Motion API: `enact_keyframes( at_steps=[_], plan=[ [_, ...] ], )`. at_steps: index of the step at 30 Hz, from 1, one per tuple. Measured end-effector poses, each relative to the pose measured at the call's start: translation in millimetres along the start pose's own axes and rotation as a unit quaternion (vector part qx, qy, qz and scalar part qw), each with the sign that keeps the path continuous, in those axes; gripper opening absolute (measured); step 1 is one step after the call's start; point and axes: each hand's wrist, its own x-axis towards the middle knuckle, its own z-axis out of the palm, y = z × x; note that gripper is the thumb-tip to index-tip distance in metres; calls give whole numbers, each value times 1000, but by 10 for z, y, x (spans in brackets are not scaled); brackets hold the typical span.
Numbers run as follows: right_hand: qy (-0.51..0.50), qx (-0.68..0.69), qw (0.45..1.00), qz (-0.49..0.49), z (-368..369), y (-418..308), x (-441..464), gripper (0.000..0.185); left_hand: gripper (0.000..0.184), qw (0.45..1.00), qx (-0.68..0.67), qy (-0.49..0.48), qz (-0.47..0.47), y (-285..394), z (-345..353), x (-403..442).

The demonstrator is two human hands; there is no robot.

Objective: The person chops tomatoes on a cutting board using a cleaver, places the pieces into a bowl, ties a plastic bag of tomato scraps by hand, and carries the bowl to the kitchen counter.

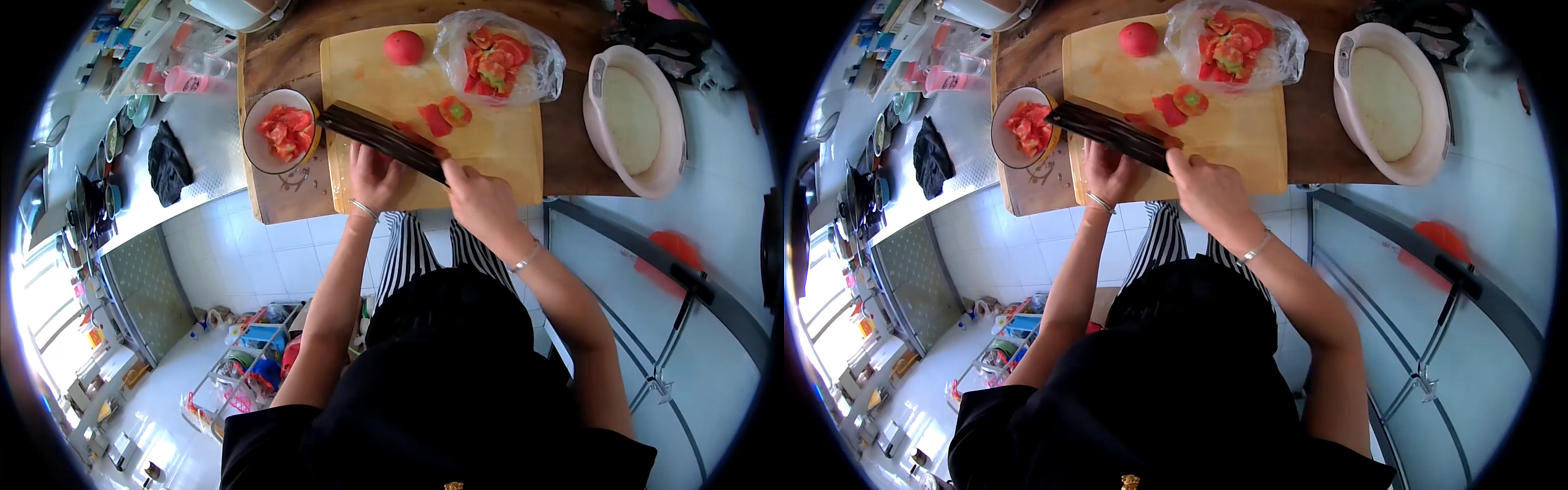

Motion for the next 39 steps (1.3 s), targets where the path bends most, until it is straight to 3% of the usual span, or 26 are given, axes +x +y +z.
enact_keyframes(
  at_steps=[3, 8, 11, 13, 17, 18, 20, 25, 31, 37, 39],
  plan=[
    [-3, 13, 1000, 9, -4, -37, 25, 23, 44, 999, 40, 17, 27, 31, -27, 28],
    [-123, 74, 985, 93, -279, 1, 128, 26, 41, 997, 53, 17, 50, 28, -5, 10],
    [-100, 99, 989, 55, -89, 43, 383, 25, 42, 998, 29, 2, 61, 71, -66, 29],
    [-129, 134, 979, 87, 121, 160, 469, 26, 43, 996, 64, 7, 58, 119, -68, 35],
    [-78, 182, 976, 95, 110, 276, 420, 29, 46, 1000, -3, 1, 31, 76, -138, 5],
    [-76, 191, 968, 144, 56, 267, 393, 30, 46, 999, 1, 7, 35, 48, -175, -4],
    [-41, 246, 950, 186, 66, 336, 305, 32, 53, 988, 148, 38, 5, 16, -262, -79],
    [-41, 284, 937, 199, 1, 317, 88, 30, 64, 974, 228, -1, 6, 148, -315, -82],
    [-34, 299, 935, 188, -33, 168, -58, 28, 72, 964, 265, -20, -32, 183, -296, -9],
    [-25, 288, 942, 169, 94, 69, -114, 29, 63, 966, 245, -33, -75, 246, -313, 33],
    [-20, 279, 945, 170, 120, 74, -115, 30, 59, 955, 223, 17, -196, 375, -242, 70]
  ],
)
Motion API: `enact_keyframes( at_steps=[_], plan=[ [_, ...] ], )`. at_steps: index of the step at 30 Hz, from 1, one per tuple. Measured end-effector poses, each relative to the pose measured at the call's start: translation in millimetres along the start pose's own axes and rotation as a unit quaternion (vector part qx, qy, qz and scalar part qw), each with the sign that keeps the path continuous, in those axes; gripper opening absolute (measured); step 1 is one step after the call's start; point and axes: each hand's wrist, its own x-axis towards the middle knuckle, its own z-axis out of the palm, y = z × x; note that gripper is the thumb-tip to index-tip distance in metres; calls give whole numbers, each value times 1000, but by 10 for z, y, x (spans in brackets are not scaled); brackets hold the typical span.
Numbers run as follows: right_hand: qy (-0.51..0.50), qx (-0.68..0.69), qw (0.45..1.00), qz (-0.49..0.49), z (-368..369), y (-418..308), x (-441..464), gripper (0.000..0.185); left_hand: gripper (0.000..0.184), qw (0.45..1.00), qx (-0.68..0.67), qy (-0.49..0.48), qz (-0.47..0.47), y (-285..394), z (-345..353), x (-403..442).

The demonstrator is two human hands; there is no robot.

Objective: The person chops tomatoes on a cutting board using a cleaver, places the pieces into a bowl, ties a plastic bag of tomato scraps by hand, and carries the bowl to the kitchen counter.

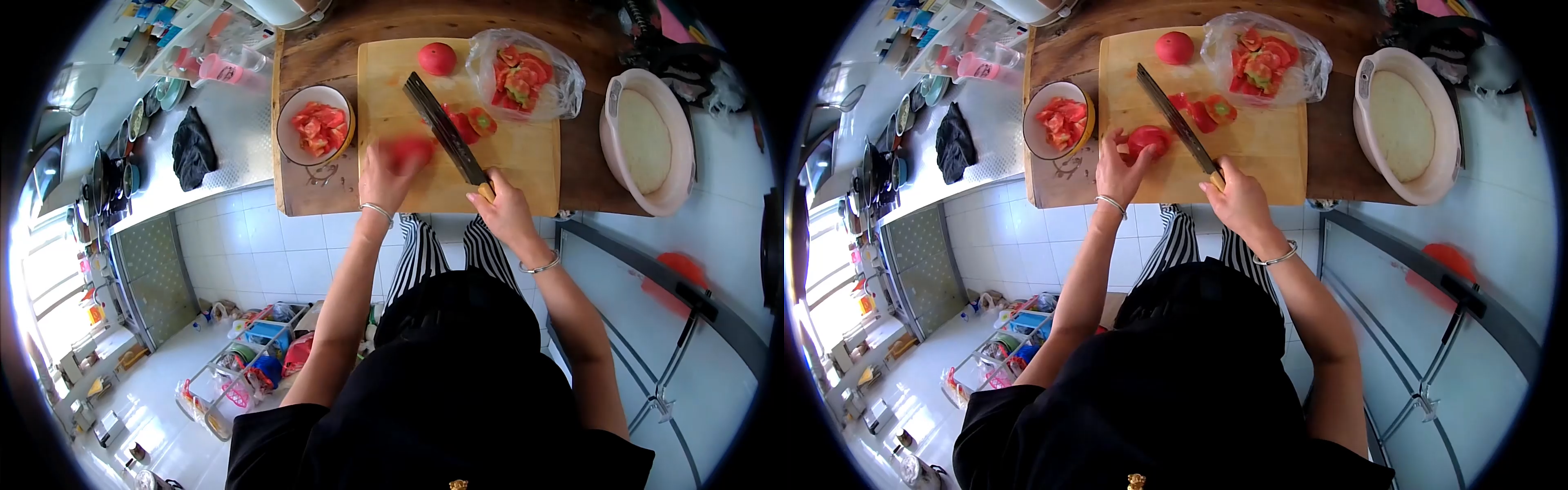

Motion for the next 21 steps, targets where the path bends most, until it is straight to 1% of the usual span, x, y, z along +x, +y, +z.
enact_keyframes(
  at_steps=[1, 3, 4, 6, 7, 9, 10, 12, 13, 15, 16, 17, 18, 19, 20, 21],
  plan=[
    [-14, -5, 1000, 17, 0, -1, 12, 30, 59, 1000, -1, 1, 0, 50, -2, 11],
    [-27, -10, 999, 32, 1, -9, 19, 30, 63, 994, 93, -50, 19, 118, 10, 75],
    [-36, 3, 999, 33, 1, -14, -18, 30, 63, 994, 91, -48, 19, 87, 55, 107],
    [-48, 14, 998, 34, -4, 17, -92, 30, 66, 996, -4, 17, 90, 46, 133, 137],
    [-50, 32, 997, 39, -19, 71, -133, 29, 66, 996, -6, 17, 88, 69, 158, 132],
    [-48, 47, 997, 41, -65, 128, -216, 29, 65, 990, -58, 53, 119, 135, 214, 106],
    [-51, 46, 997, 41, -94, 146, -255, 29, 65, 990, -58, 53, 116, 117, 260, 93],
    [-51, 27, 997, 44, -161, 189, -300, 29, 64, 989, 48, 92, 104, 72, 354, 103],
    [-51, 25, 997, 45, -192, 212, -311, 29, 64, 989, 47, 91, 103, 50, 375, 105],
    [-36, -9, 999, 36, -236, 257, -338, 28, 66, 994, 8, 34, 104, -20, 369, 103],
    [-36, -8, 999, 37, -269, 270, -346, 28, 66, 994, 10, 33, 104, -62, 349, 89],
    [-13, -94, 995, -26, -318, 277, -348, 27, 66, 988, -24, 40, 149, -107, 324, 70],
    [12, -179, 980, -87, -362, 251, -344, 25, 65, 978, -57, 44, 196, -114, 287, 59],
    [9, -196, 976, -94, -420, 189, -335, 22, 65, 978, -56, 40, 195, -116, 262, 45],
    [8, -195, 977, -90, -449, 173, -335, 22, 65, 985, -72, 16, 154, -117, 241, 27],
    [8, -218, 967, -132, -468, 162, -328, 23, 66, 990, -88, -6, 112, -108, 220, 18]
  ],
)
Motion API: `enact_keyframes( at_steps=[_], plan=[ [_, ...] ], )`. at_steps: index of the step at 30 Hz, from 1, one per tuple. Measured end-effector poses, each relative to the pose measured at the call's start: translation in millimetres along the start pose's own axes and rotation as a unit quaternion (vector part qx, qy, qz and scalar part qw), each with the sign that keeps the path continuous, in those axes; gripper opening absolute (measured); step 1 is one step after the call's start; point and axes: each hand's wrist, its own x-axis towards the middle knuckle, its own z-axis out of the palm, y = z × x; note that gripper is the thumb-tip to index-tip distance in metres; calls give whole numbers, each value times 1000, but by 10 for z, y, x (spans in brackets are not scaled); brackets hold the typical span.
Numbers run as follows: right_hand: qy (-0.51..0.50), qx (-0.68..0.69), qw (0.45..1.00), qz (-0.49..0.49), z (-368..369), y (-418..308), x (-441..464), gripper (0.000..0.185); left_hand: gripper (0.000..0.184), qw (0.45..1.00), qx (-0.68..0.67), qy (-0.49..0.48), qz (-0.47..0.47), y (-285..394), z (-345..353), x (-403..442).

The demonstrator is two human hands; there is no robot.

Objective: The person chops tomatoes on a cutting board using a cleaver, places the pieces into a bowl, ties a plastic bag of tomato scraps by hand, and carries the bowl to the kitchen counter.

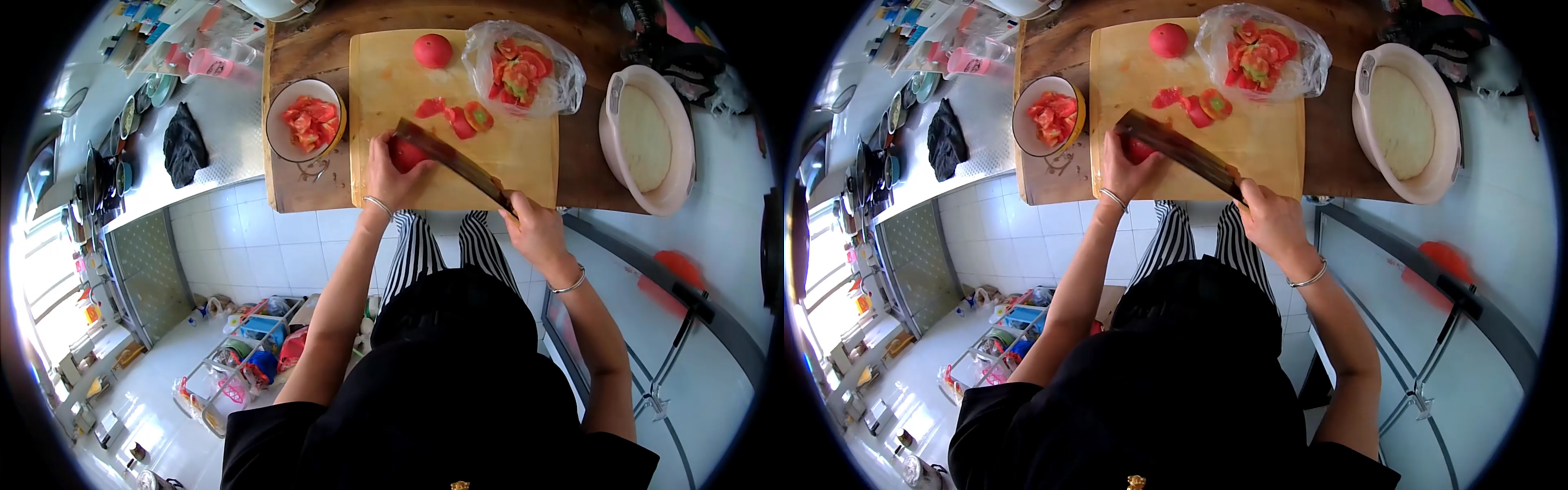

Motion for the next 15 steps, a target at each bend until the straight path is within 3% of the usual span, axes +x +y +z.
enact_keyframes(
  at_steps=[4, 8, 10, 13, 15],
  plan=[
    [18, -81, 992, -99, 42, -5, 33, 27, 68, 998, 54, -14, -8, -103, 47, 40],
    [25, -71, 992, -99, 136, -62, 84, 29, 68, 997, 67, -42, -14, -307, 115, 30],
    [-23, -98, 992, -79, 129, -170, 202, 28, 67, 996, 78, -39, -27, -253, 113, 37],
    [-24, -93, 993, -62, 194, -256, 337, 23, 55, 999, 29, 7, -46, -35, 78, 15],
    [-52, -65, 996, -33, 121, -295, 379, 23, 69, 997, 58, 23, -53, 56, 38, 7]
  ],
)
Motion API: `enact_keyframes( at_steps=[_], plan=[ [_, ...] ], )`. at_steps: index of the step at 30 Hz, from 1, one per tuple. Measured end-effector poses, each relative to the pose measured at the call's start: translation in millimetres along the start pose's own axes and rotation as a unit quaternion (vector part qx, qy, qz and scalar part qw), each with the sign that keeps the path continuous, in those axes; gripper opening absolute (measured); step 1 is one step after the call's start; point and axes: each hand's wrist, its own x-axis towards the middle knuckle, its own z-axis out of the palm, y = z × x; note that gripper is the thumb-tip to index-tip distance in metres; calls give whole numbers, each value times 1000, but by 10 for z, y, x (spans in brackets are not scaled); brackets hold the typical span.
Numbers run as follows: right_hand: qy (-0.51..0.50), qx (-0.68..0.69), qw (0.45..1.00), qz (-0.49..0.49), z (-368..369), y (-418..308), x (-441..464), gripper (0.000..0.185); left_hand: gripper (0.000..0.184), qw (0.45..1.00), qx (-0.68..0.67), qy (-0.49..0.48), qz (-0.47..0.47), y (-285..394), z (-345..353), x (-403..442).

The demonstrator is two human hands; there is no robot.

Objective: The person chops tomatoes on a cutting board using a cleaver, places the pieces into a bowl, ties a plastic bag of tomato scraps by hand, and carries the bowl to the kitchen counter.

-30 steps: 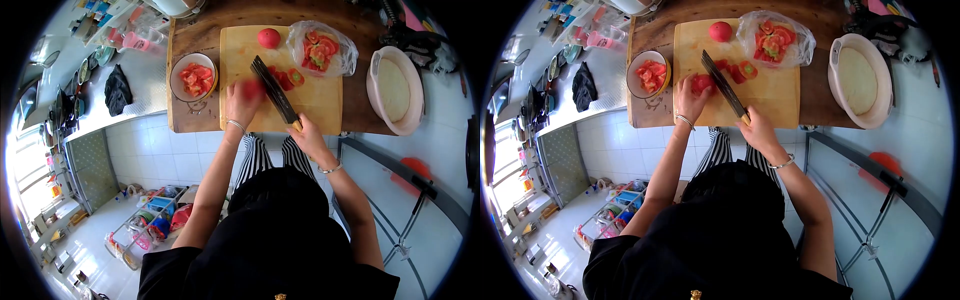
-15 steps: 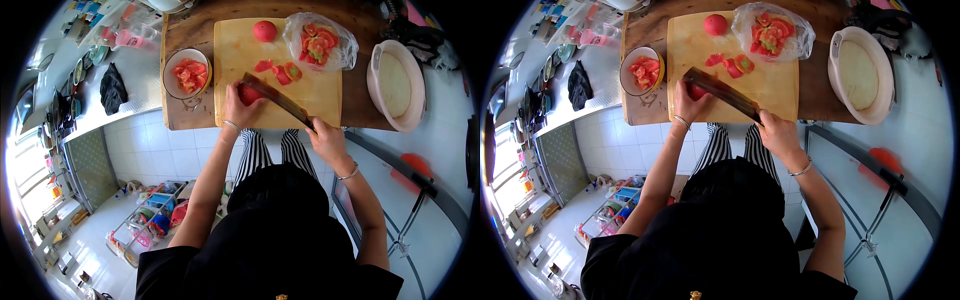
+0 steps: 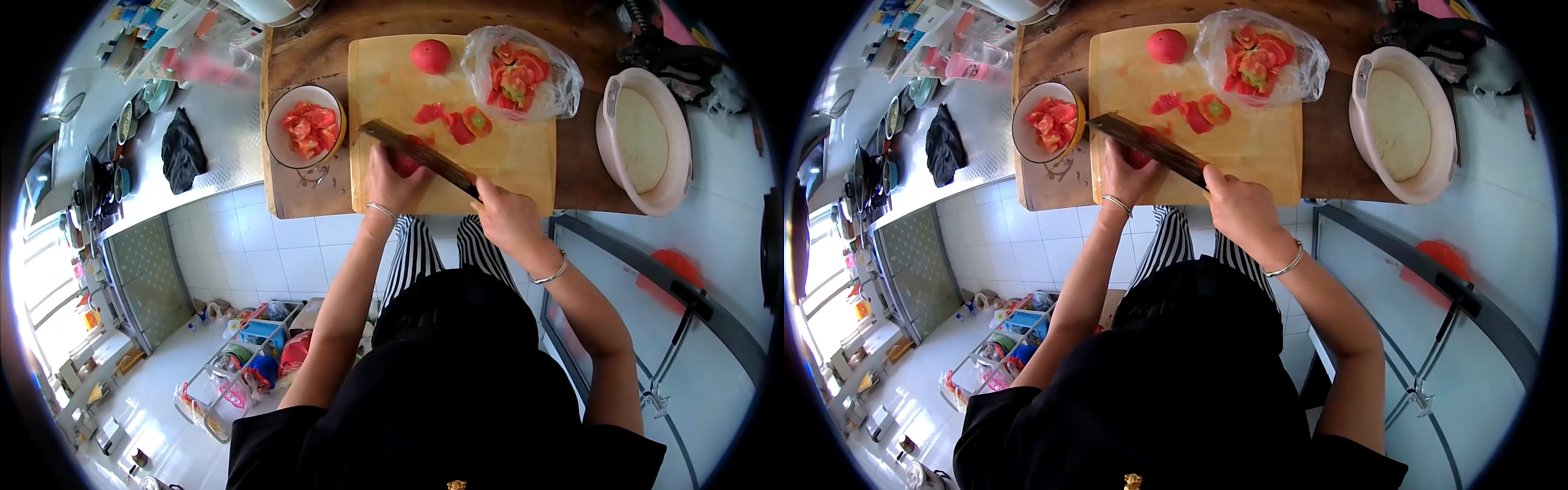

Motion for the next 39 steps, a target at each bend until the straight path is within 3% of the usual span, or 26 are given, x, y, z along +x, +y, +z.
enact_keyframes(
  at_steps=[5, 7, 9, 11, 12, 13, 15, 16, 17, 18, 19, 22, 26, 29, 32, 34, 35, 36, 38, 39],
  plan=[
    [-101, 146, 981, 81, 18, 38, 441, 29, 72, 998, -5, -34, 44, -8, -56, 29],
    [-92, 152, 981, 81, 95, 90, 488, 30, 74, 985, 60, -47, 155, -18, -95, 103],
    [-88, 157, 980, 84, 179, 197, 471, 32, 74, 980, 107, -74, 151, -28, -123, 124],
    [-29, 284, 952, 115, 225, 337, 475, 37, 69, 969, 172, -115, 137, 35, -209, 164],
    [-25, 285, 952, 112, 188, 370, 466, 37, 69, 968, 174, -113, 140, 31, -245, 181],
    [-21, 278, 951, 136, 155, 404, 448, 38, 68, 988, -4, -150, 43, 9, -275, 198],
    [-16, 272, 948, 163, 87, 445, 398, 36, 61, 923, -301, -211, -117, -38, -342, 269],
    [-14, 274, 948, 163, 58, 440, 362, 36, 61, 923, -299, -212, -115, -59, -372, 288],
    [-18, 284, 943, 174, 36, 432, 325, 35, 58, 834, -475, -229, -164, -80, -400, 291],
    [-24, 296, 937, 184, 32, 425, 296, 34, 55, 709, -632, -235, -206, -87, -422, 294],
    [-25, 299, 936, 182, 43, 422, 268, 34, 55, 712, -629, -234, -207, -99, -428, 298],
    [1, 331, 926, 183, 82, 408, 207, 34, 61, 575, -749, -239, -227, -126, -414, 305],
    [0, 356, 914, 196, 112, 423, 155, 34, 66, 574, -746, -241, -236, -76, -376, 331],
    [5, 361, 912, 193, 64, 403, 129, 33, 70, 608, -716, -244, -242, -85, -349, 334],
    [11, 353, 916, 189, 58, 391, 88, 31, 64, 558, -745, -285, -227, -100, -336, 347],
    [18, 347, 919, 186, 52, 380, 51, 30, 60, 808, -532, -228, -111, -34, -308, 379],
    [26, 332, 927, 174, 41, 364, 37, 30, 65, 856, -461, -208, -106, -23, -292, 417],
    [34, 316, 934, 161, 30, 348, 23, 30, 65, 855, -462, -210, -108, -41, -251, 421],
    [38, 276, 951, 134, 28, 317, -17, 31, 74, 973, -161, -167, 5, -84, -178, 411],
    [41, 236, 965, 104, 26, 293, -38, 32, 75, 983, -85, -164, 14, -12, -193, 393]
  ],
)
